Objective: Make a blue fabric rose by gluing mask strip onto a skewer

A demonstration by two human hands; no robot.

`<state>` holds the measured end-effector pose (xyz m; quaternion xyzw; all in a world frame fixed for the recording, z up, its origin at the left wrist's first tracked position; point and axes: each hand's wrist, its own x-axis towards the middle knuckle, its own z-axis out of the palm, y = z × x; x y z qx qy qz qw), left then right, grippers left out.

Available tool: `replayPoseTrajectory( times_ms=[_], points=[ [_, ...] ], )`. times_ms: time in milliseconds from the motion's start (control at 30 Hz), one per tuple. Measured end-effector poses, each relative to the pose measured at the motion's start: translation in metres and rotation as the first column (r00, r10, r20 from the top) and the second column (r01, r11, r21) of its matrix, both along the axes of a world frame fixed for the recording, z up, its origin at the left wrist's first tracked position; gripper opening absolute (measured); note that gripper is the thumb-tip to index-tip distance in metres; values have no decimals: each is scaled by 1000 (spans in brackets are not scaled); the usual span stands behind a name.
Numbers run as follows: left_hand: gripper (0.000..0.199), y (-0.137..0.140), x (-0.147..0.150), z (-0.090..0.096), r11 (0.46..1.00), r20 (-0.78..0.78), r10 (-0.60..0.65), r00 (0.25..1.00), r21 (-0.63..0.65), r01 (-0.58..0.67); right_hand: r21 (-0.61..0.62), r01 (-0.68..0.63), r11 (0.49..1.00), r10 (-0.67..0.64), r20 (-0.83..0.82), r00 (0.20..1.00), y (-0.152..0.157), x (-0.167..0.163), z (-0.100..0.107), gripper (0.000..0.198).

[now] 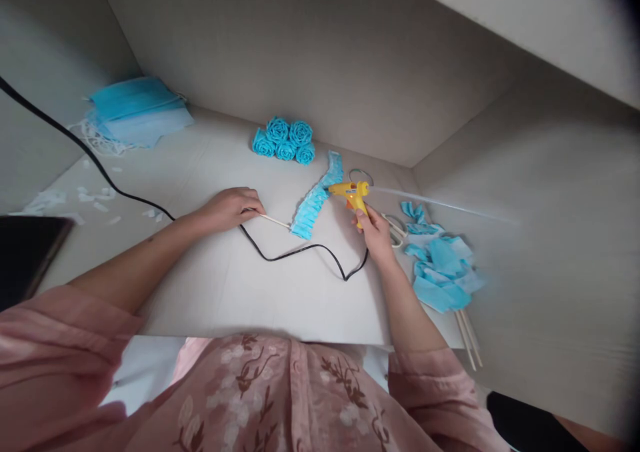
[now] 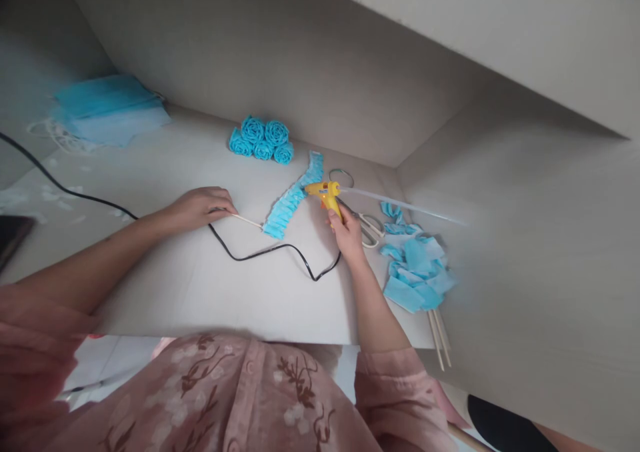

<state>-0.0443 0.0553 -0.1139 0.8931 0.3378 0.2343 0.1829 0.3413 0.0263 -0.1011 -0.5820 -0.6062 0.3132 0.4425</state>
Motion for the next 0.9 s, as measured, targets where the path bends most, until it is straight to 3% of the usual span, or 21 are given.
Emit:
replayPoseTrajectory(
  times_ms=[267, 533, 733, 900],
  points=[
    [28, 1, 0, 0, 1000, 9, -8, 1000, 1, 8, 49, 59, 997, -54, -99, 994, -3, 1, 5, 37],
    [27, 1, 1, 0, 1000, 9, -6, 1000, -4, 6, -5, 37, 999, -37, -48, 998, -4, 1, 4, 38],
    [28, 0, 1, 1, 1000, 3, -6, 1000, -20, 6, 47, 90, 995, -75, -253, 965, -2, 7, 10, 34],
    [28, 2, 0, 0, 1000, 0, -7, 1000, -26, 7, -49, 71, 996, -81, -227, 970, 7, 11, 24, 37]
  ],
)
